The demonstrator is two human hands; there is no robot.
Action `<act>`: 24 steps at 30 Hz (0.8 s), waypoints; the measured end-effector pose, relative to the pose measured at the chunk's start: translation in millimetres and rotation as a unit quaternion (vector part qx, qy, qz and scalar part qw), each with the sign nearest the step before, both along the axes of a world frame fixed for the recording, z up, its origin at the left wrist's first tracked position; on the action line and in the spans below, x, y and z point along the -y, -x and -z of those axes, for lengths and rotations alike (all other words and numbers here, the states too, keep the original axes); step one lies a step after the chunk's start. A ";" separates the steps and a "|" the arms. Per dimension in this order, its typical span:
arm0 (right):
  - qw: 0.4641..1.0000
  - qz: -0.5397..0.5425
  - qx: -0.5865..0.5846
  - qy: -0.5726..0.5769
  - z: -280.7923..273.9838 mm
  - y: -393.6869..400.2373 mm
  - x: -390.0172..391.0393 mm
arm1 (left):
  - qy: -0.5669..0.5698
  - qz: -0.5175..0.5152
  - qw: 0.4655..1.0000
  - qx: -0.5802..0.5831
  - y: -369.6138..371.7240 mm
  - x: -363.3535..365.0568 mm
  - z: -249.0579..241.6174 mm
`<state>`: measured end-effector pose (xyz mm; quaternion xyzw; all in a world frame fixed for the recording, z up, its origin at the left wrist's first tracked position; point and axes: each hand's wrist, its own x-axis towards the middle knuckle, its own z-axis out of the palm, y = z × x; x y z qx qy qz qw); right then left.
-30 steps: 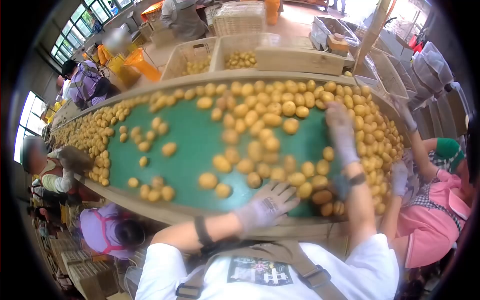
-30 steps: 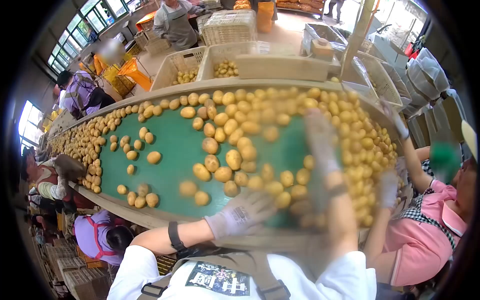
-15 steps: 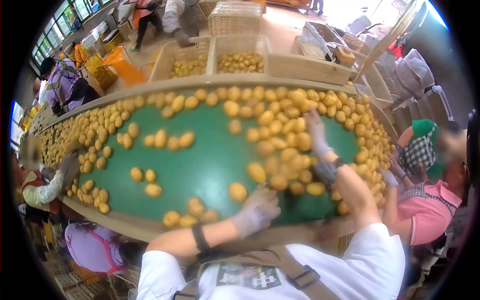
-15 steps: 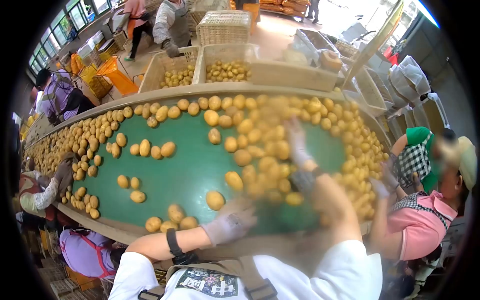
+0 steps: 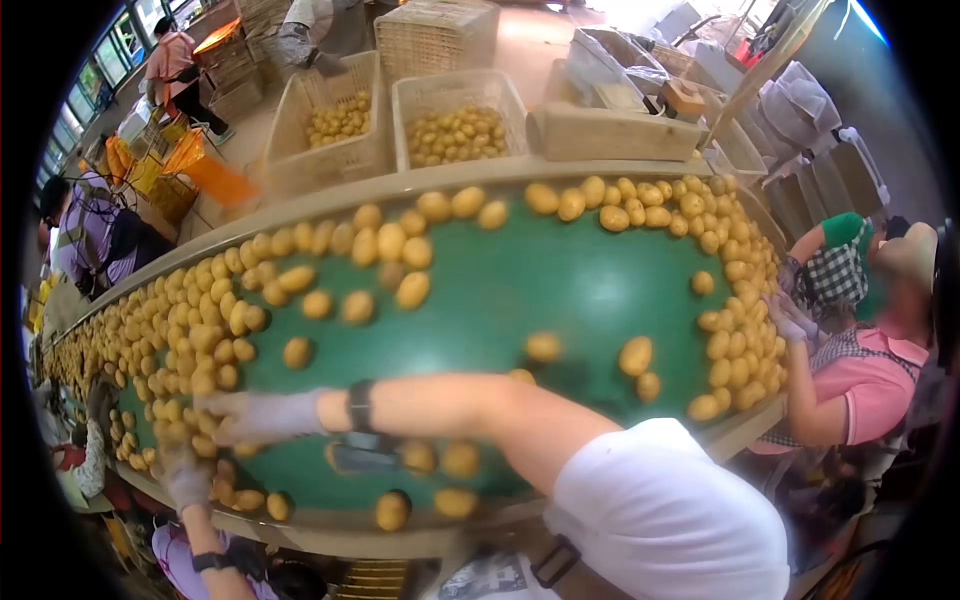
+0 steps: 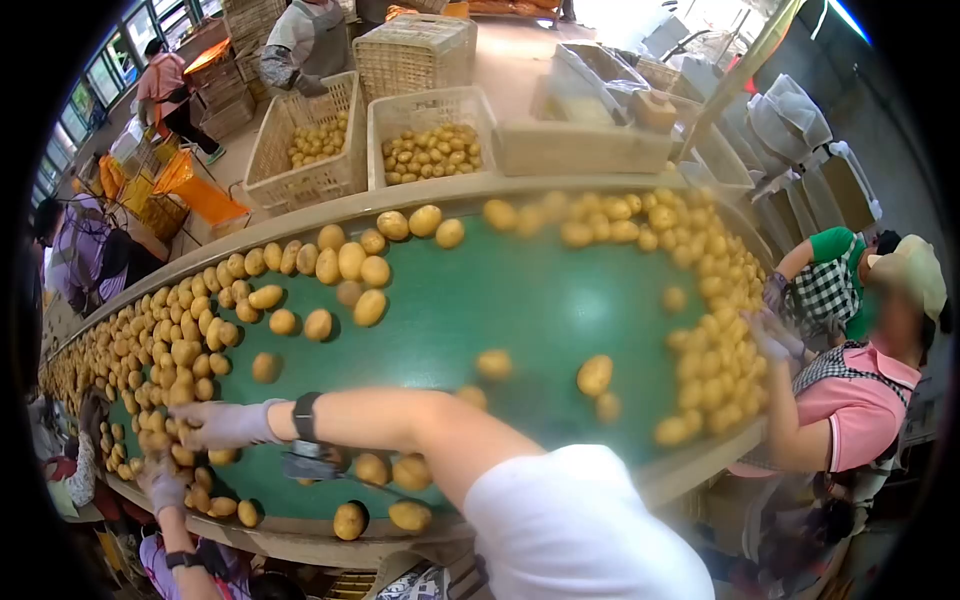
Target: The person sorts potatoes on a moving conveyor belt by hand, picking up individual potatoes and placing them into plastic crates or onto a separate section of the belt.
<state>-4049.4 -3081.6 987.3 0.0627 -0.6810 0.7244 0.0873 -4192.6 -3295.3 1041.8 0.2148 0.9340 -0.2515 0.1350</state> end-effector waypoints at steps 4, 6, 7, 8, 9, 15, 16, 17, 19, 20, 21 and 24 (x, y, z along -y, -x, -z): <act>0.959 0.102 -0.050 -0.260 -63.3 -107.1 -125.3 | -0.006 -0.026 0.986 -0.163 75.0 119.9 26.4; 0.802 0.351 -0.029 -0.482 -8.5 -144.8 -232.4 | -0.054 0.020 0.975 -0.212 19.8 97.7 6.7; 0.625 0.379 0.005 -0.682 2.9 -211.9 -276.9 | -0.070 0.041 0.973 -0.216 6.1 90.1 8.6; 0.586 0.499 0.140 -0.624 4.8 -249.6 -322.3 | -0.085 0.061 0.970 -0.220 -9.1 81.4 11.6; 0.540 0.487 0.236 -0.645 12.5 -299.2 -343.8 | -0.115 0.092 0.969 -0.200 -26.3 67.4 17.4; 0.495 0.429 0.450 -0.607 24.5 -409.6 -351.2 | -0.293 0.348 0.891 -0.018 -158.3 -119.6 24.9; 0.511 0.449 0.429 -0.595 42.6 -421.1 -354.7 | -0.316 0.401 0.860 -0.001 -180.8 -147.7 30.6; 0.525 0.469 0.403 -0.585 55.1 -431.5 -363.7 | -0.342 0.450 0.825 0.014 -202.5 -173.4 37.3; 0.577 0.459 0.384 -0.556 49.8 -441.9 -360.8 | -0.358 0.504 0.779 0.106 -248.6 -213.5 36.1; 0.603 0.451 0.374 -0.542 48.8 -447.0 -359.1 | -0.364 0.535 0.750 0.136 -267.2 -227.9 38.0; 0.616 0.467 0.289 -0.564 50.4 -455.3 -362.3 | -0.370 0.562 0.721 0.167 -283.1 -237.7 41.5; 0.583 0.544 0.195 -0.571 48.5 -492.2 -402.6 | -0.388 0.588 0.669 0.237 -315.9 -238.0 54.9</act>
